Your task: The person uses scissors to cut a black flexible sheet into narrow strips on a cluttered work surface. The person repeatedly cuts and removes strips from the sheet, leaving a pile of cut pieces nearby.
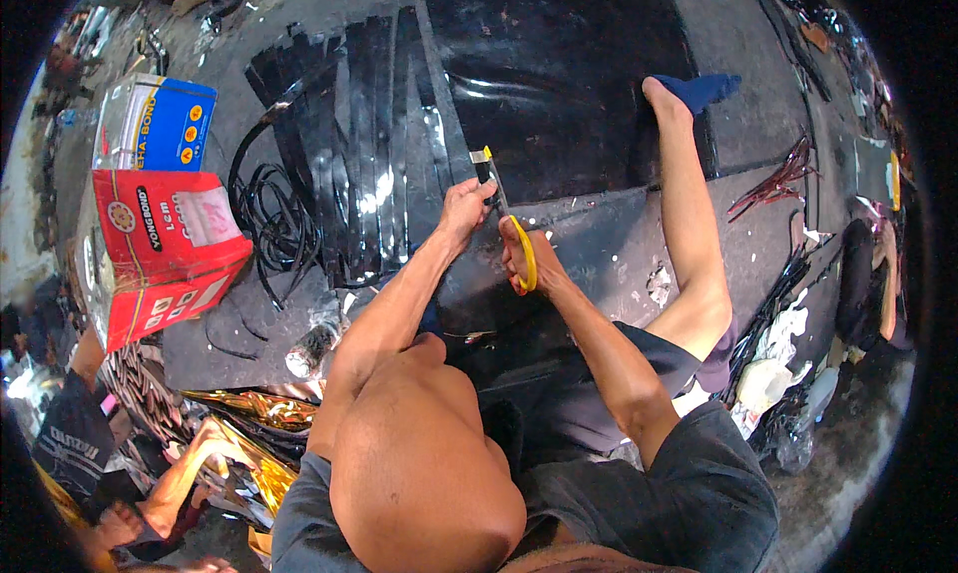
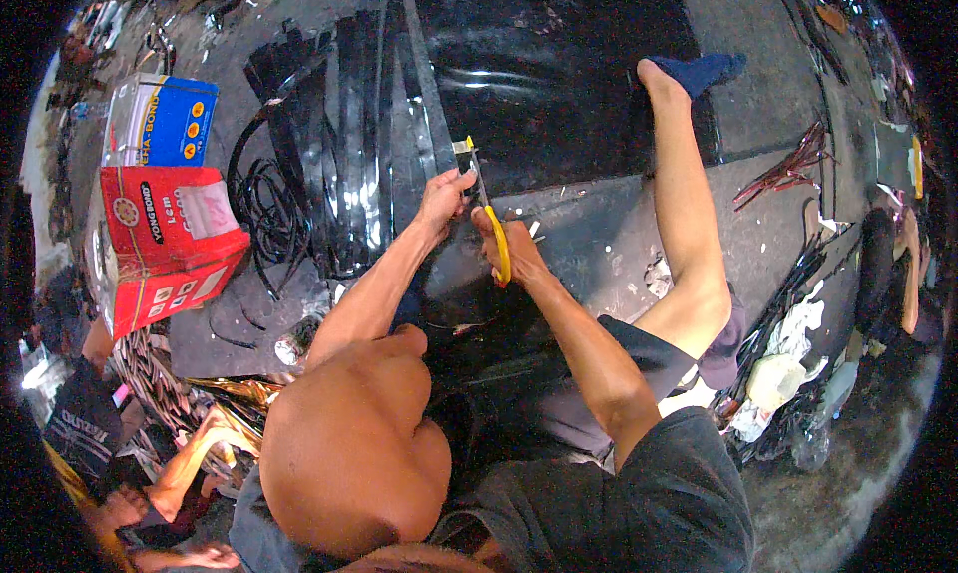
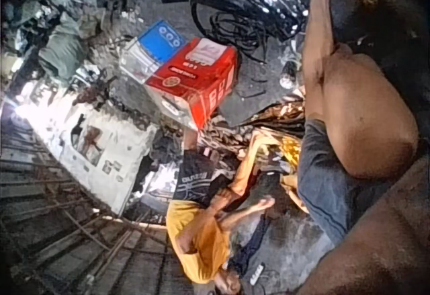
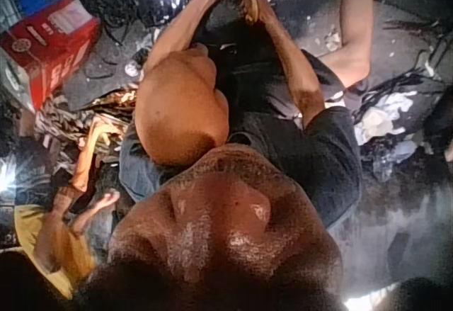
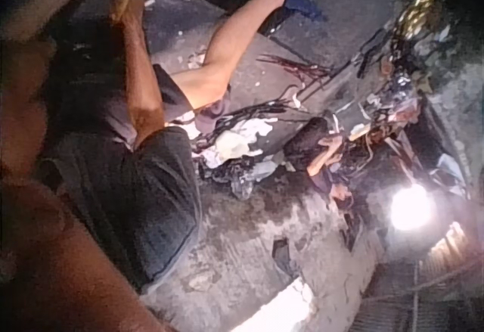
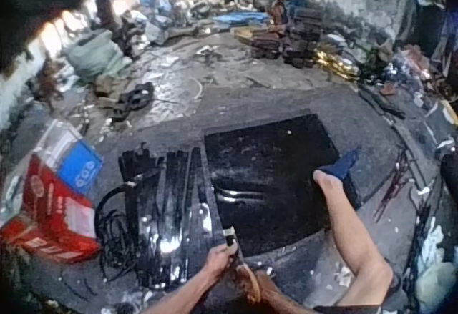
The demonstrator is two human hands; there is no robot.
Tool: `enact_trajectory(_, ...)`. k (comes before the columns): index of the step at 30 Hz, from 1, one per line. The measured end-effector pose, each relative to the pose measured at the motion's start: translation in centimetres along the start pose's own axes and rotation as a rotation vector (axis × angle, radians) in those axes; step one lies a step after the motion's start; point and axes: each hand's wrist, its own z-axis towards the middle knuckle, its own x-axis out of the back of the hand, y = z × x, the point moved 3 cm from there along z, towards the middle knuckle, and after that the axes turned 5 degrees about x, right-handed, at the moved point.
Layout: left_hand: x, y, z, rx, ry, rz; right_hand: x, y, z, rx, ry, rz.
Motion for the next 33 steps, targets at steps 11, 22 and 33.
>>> enact_trajectory(11,0.3,0.9,-1.6,-0.022,-0.073,-0.018,0.6,-6.2,6.8,0.104,0.06,-0.256)
enact_trajectory(22,-0.1,3.0,-3.7,-0.051,-0.086,0.002,1.1,-9.7,12.5,0.11,0.061,-0.368)
enact_trajectory(33,-0.2,4.6,-6.9,-0.092,-0.066,0.016,1.0,-14.9,21.7,0.188,0.112,-0.269)
